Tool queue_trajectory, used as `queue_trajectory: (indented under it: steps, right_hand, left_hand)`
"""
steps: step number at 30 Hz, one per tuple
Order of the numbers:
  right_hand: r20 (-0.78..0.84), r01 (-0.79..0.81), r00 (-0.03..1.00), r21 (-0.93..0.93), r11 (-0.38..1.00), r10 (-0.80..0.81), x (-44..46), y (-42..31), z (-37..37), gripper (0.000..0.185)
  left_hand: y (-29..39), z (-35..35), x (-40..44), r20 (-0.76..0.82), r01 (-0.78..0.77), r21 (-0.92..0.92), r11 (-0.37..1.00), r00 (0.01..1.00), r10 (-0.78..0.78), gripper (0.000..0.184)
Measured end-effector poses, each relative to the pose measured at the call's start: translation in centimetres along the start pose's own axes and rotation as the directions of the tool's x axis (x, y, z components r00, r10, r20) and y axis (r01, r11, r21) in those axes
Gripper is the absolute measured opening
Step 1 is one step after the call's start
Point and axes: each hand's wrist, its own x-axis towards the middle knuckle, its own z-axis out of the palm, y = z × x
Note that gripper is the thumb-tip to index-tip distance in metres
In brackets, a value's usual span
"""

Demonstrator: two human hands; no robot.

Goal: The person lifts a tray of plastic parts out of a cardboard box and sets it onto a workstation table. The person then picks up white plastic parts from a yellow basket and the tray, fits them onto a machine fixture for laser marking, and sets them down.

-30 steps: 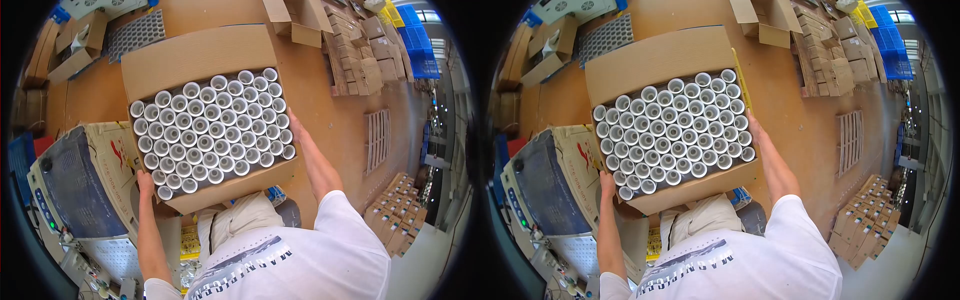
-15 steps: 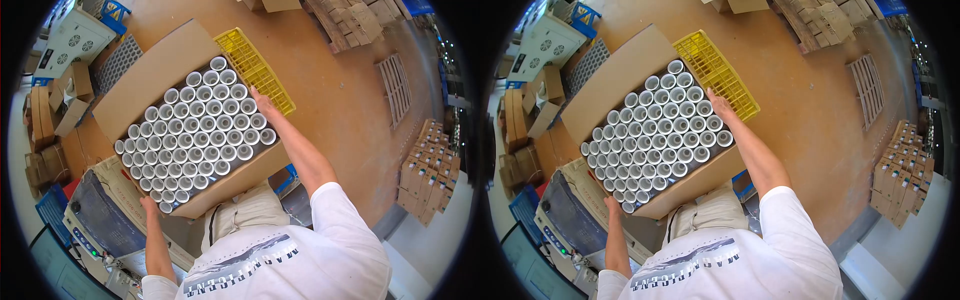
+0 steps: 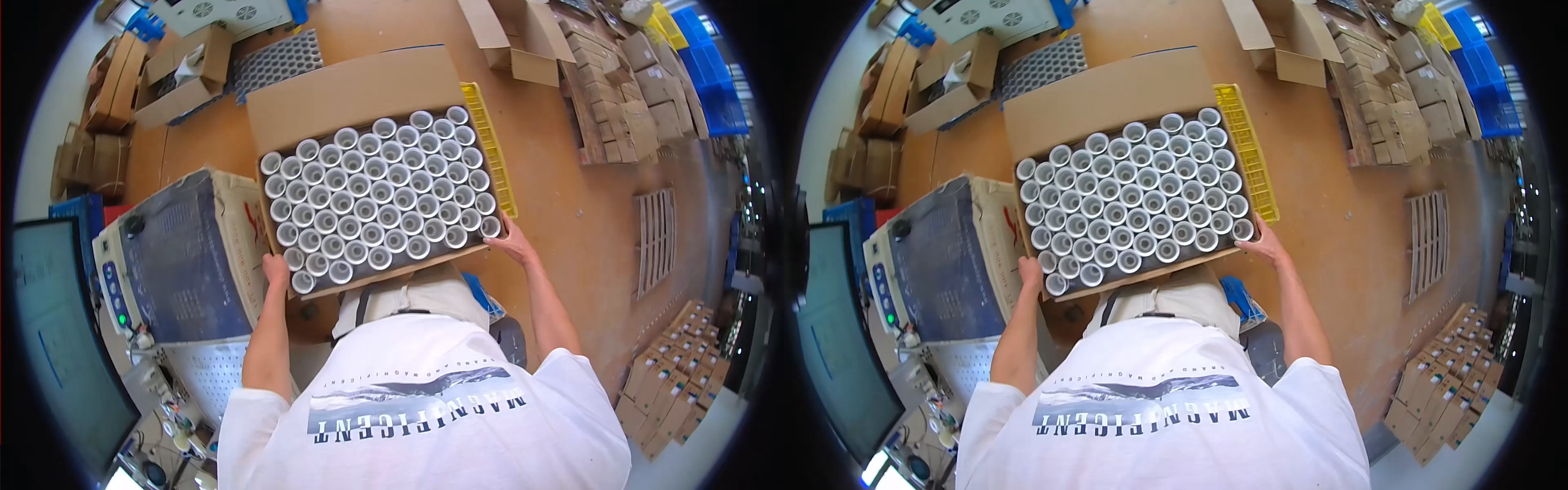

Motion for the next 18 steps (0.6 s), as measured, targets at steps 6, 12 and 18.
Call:
queue_trajectory:
  steps: [6,12,18]
  right_hand:
    - [-0.094,-0.041,0.996,-0.527,0.849,-0.011,0.0,1.5,1.1,0.103]
    - [-0.106,-0.048,0.994,-0.680,0.731,-0.034,-2.7,-1.8,2.6,0.115]
    - [-0.007,-0.094,0.991,-0.735,0.671,0.131,-1.6,-3.2,0.7,0.103]
  left_hand:
    - [2.2,-2.3,-1.7,0.087,-0.006,0.077,0.997,0.996,-0.001,0.034]
    - [0.0,-4.2,-4.6,0.220,-0.233,0.224,0.946,0.958,0.184,0.028]
    - [0.1,-5.5,-5.7,0.161,-0.185,0.122,0.975,0.973,0.164,0.022]
